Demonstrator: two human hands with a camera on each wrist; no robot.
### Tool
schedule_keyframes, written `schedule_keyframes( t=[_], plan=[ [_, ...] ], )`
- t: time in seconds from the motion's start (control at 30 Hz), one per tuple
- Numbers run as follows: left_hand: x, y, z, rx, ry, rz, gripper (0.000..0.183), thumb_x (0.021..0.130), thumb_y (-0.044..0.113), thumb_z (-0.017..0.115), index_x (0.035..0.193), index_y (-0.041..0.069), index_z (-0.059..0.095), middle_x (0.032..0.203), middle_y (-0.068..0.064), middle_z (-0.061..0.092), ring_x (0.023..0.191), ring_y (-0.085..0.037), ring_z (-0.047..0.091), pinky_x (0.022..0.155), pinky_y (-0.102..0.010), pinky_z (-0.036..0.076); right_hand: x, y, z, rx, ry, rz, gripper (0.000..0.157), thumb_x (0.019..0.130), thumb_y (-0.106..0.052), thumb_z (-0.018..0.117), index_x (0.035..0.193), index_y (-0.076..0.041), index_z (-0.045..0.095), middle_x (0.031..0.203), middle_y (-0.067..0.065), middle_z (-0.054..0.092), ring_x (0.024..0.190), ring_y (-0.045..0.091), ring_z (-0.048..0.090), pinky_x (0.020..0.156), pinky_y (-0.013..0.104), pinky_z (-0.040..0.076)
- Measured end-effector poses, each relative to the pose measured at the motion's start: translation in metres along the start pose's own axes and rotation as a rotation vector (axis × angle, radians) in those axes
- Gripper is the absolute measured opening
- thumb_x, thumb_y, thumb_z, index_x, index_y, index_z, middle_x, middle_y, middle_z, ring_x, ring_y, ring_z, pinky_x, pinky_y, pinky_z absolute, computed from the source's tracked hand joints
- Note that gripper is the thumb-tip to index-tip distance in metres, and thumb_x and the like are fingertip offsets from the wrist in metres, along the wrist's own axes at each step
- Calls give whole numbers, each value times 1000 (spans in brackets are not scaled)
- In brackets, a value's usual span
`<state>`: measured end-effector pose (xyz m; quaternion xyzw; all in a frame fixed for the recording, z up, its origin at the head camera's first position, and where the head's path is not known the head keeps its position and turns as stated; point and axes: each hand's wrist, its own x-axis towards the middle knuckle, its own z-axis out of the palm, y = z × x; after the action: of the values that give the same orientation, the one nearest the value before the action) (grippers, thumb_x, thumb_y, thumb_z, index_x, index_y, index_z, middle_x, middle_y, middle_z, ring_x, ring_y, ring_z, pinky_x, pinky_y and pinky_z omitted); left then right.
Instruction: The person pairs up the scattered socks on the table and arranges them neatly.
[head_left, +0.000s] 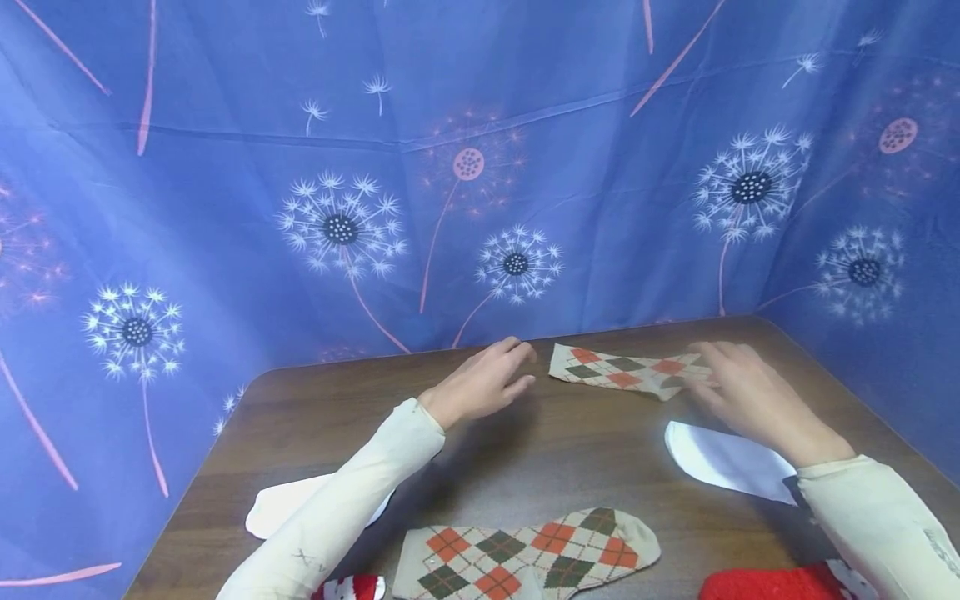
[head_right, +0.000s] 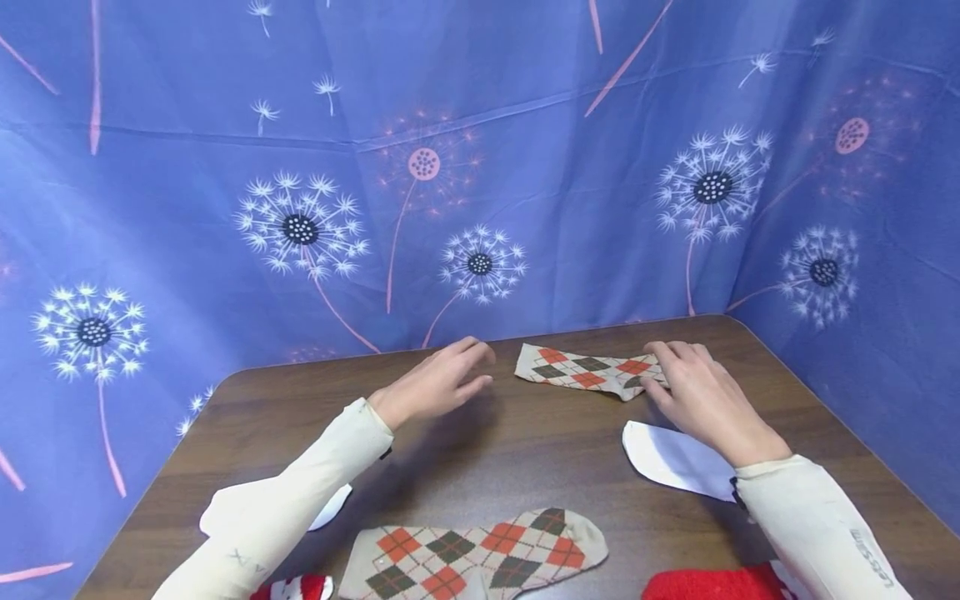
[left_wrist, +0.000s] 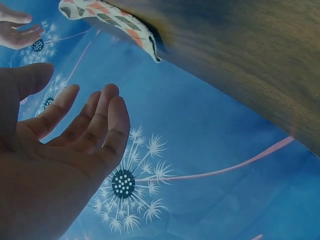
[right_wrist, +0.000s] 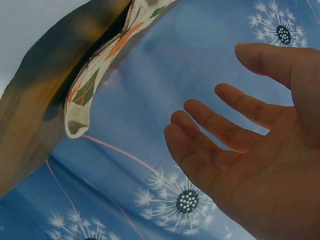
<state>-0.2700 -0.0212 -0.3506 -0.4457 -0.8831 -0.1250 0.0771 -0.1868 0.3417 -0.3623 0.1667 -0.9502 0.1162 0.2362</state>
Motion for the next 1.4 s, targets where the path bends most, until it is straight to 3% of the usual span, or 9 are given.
schedule_keyframes(
  t=[0.2, 0.7, 0.97, 1.4],
  plan=[
    [9, -1, 4, -2, 16, 10, 26, 101, 26, 58, 121, 10, 58, 116, -4, 58, 98, -14, 58, 87, -30, 50, 0, 10, -1, -22, 9, -5, 40, 83, -14, 76, 115, 4, 60, 100, 24, 66, 86, 44, 62, 73, 60, 47],
    [23, -8, 17, -16, 1, 1, 23, 100, 24, 59, 119, 10, 58, 115, -4, 58, 97, -15, 58, 86, -31, 51, 2, 29, 1, 2, -27, 49, 40, 85, -11, 71, 118, 8, 58, 108, 32, 64, 94, 49, 60, 80, 64, 45],
    [41, -4, 32, -14, -21, 15, 24, 100, 24, 59, 119, 8, 60, 112, -4, 58, 90, -13, 56, 80, -28, 50, 3, 49, 6, 16, -84, 141, 43, 89, -13, 68, 122, 11, 54, 111, 36, 60, 98, 53, 57, 82, 67, 43],
    [61, -13, 60, -78, -48, -42, 25, 100, 20, 58, 120, 5, 60, 115, -8, 59, 91, -14, 55, 79, -27, 49, 12, 76, 13, -50, -74, 131, 37, 90, -10, 63, 118, 14, 55, 109, 38, 60, 97, 55, 57, 85, 67, 42]
  ],
)
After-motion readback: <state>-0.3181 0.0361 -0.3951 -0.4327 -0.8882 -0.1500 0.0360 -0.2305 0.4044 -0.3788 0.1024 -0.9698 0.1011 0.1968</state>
